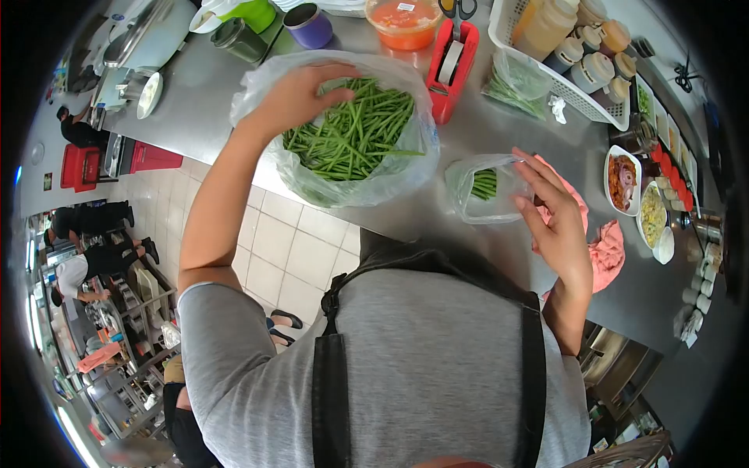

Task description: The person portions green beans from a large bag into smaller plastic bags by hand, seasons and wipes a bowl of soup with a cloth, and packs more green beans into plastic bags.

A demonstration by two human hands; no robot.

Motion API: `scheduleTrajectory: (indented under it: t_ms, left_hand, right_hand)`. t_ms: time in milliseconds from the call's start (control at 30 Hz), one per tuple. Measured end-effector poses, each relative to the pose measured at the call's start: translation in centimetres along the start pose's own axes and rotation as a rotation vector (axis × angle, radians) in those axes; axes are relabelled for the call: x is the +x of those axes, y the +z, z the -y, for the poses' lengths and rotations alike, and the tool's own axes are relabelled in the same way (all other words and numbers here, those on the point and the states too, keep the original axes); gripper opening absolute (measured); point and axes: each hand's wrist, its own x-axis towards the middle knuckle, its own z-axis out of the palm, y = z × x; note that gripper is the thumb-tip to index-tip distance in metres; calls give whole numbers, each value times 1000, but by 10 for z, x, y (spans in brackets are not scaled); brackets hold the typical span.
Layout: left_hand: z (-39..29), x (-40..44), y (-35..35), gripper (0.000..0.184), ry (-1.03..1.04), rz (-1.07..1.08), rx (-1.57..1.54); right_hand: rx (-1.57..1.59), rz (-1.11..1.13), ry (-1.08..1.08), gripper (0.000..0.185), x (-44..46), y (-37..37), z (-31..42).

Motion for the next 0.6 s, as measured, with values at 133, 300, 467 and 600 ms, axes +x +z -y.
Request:
scheduleTrajectory:
  t_ms: [133, 300, 467, 600]
  left_hand:
    - [19, -22, 2, 53, -198, 220, 278]
    - [25, -27, 112, 99, -178, -86, 473]
    - [22, -19, 113, 100, -307, -5, 343]
    - [31, -26, 128, 102, -268, -212, 400]
  right_hand:
    - [66, -5, 46, 43, -5, -1, -9]
    - [-56, -19, -48, 43, 1, 4, -15]
    - [-125, -36, -86, 45, -2, 4, -4]
    - [-4, -33, -41, 45, -1, 5, -6]
